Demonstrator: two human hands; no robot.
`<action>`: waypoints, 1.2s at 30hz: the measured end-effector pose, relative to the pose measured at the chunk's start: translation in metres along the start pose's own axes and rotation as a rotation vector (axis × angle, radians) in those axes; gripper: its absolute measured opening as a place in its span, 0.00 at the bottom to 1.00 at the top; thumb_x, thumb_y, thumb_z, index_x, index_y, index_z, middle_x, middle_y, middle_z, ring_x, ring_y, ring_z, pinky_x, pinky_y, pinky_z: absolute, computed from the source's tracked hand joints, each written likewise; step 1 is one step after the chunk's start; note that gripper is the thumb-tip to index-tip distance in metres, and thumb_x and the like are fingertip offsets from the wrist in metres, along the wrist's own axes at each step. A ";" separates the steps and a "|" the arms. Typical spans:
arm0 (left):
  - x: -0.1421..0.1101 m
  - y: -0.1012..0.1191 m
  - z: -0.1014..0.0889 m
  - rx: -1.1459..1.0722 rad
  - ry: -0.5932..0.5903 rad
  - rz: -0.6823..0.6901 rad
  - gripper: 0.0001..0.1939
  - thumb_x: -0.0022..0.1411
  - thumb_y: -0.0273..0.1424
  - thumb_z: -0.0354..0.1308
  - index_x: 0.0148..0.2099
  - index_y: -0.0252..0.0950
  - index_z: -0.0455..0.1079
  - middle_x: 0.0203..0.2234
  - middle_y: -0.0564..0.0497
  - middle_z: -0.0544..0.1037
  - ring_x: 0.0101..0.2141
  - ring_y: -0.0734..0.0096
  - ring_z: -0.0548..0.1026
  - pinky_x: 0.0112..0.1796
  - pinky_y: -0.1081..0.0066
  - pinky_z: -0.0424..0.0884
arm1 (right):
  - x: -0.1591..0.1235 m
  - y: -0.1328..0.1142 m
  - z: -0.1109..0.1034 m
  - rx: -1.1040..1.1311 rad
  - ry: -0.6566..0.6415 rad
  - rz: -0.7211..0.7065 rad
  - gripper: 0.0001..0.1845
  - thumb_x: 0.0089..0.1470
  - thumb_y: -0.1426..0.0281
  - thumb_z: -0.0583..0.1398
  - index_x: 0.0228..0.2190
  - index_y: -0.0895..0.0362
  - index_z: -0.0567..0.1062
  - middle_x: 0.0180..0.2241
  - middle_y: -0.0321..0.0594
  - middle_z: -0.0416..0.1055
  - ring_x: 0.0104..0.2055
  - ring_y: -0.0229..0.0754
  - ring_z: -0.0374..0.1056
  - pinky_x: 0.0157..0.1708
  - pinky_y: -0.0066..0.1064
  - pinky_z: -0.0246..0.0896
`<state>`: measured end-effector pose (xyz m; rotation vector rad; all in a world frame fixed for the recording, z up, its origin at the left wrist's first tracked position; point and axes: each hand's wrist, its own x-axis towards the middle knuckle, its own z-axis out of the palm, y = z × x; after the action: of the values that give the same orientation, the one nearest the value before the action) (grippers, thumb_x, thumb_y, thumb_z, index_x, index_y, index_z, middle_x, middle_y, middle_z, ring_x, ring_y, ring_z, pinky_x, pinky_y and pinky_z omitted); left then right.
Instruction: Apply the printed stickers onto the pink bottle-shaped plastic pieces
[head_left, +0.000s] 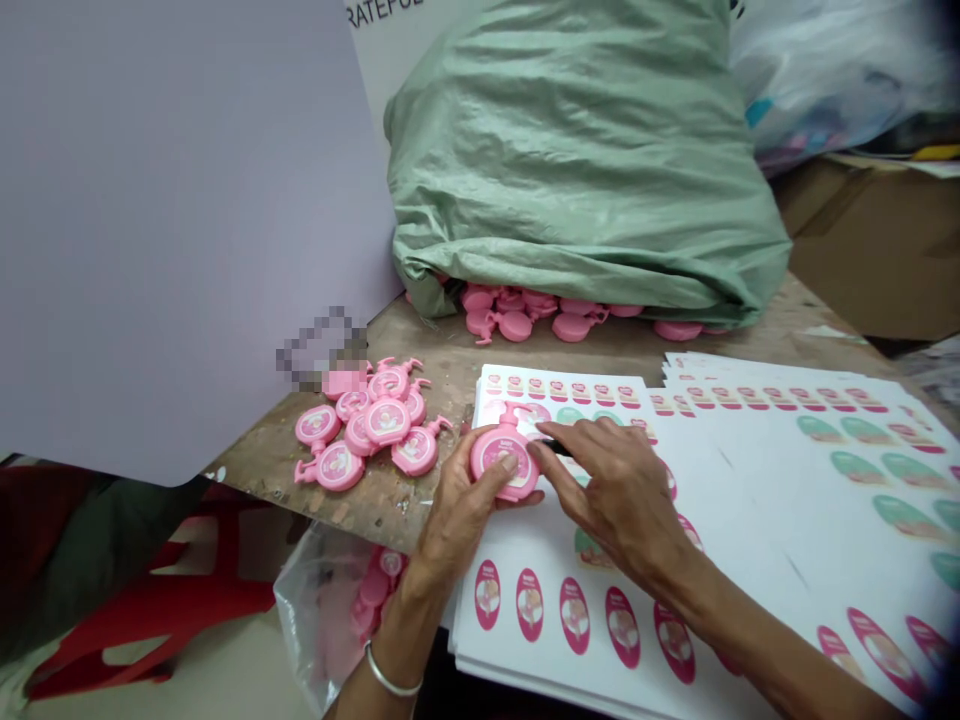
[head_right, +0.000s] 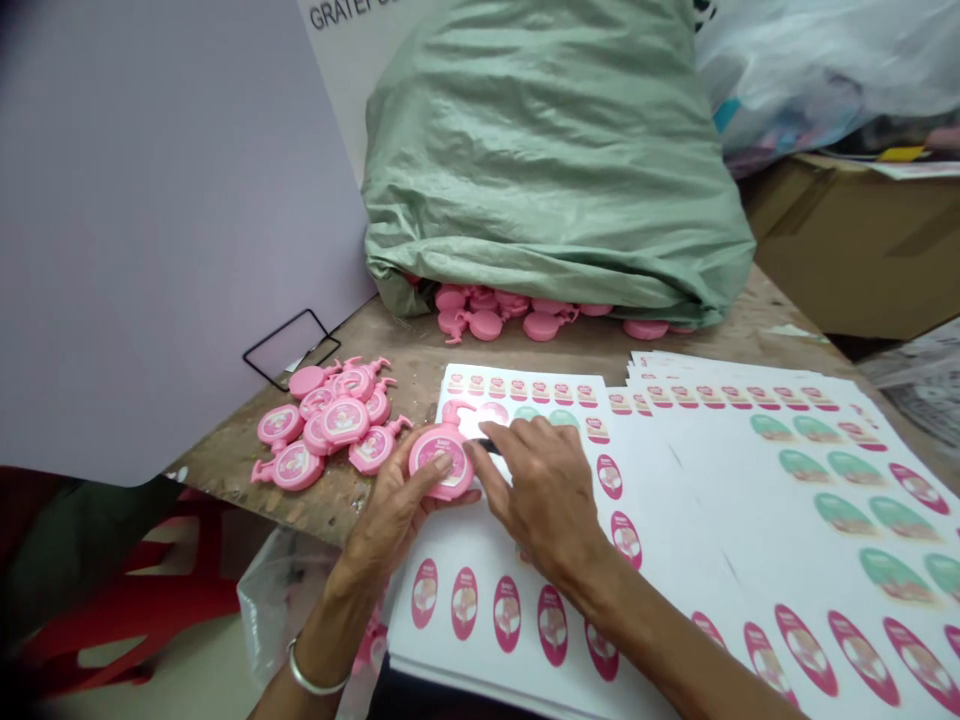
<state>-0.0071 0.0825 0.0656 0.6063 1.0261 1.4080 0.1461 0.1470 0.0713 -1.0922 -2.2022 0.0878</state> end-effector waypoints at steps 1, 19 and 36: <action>-0.001 0.001 0.001 0.008 0.017 0.003 0.18 0.58 0.35 0.64 0.49 0.36 0.69 0.41 0.46 0.76 0.40 0.63 0.77 0.39 0.65 0.78 | 0.001 0.002 0.000 -0.066 0.014 0.028 0.15 0.60 0.62 0.57 0.41 0.59 0.78 0.29 0.44 0.76 0.33 0.49 0.70 0.36 0.42 0.59; 0.018 0.057 -0.069 0.859 0.743 0.385 0.15 0.54 0.45 0.62 0.38 0.40 0.73 0.29 0.51 0.77 0.34 0.58 0.74 0.36 0.65 0.69 | 0.125 0.107 0.069 0.200 -0.225 0.307 0.25 0.49 0.58 0.64 0.47 0.57 0.71 0.46 0.50 0.75 0.46 0.50 0.72 0.42 0.38 0.65; 0.033 0.055 -0.049 0.441 0.403 0.443 0.17 0.56 0.37 0.65 0.47 0.36 0.75 0.46 0.47 0.77 0.49 0.59 0.73 0.53 0.63 0.67 | 0.119 0.047 0.050 0.717 -0.634 0.411 0.32 0.54 0.41 0.48 0.25 0.57 0.69 0.19 0.33 0.63 0.22 0.33 0.59 0.27 0.31 0.58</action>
<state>-0.0807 0.1104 0.0825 0.9366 1.6195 1.7460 0.0980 0.2750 0.0804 -1.1470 -2.0994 1.4500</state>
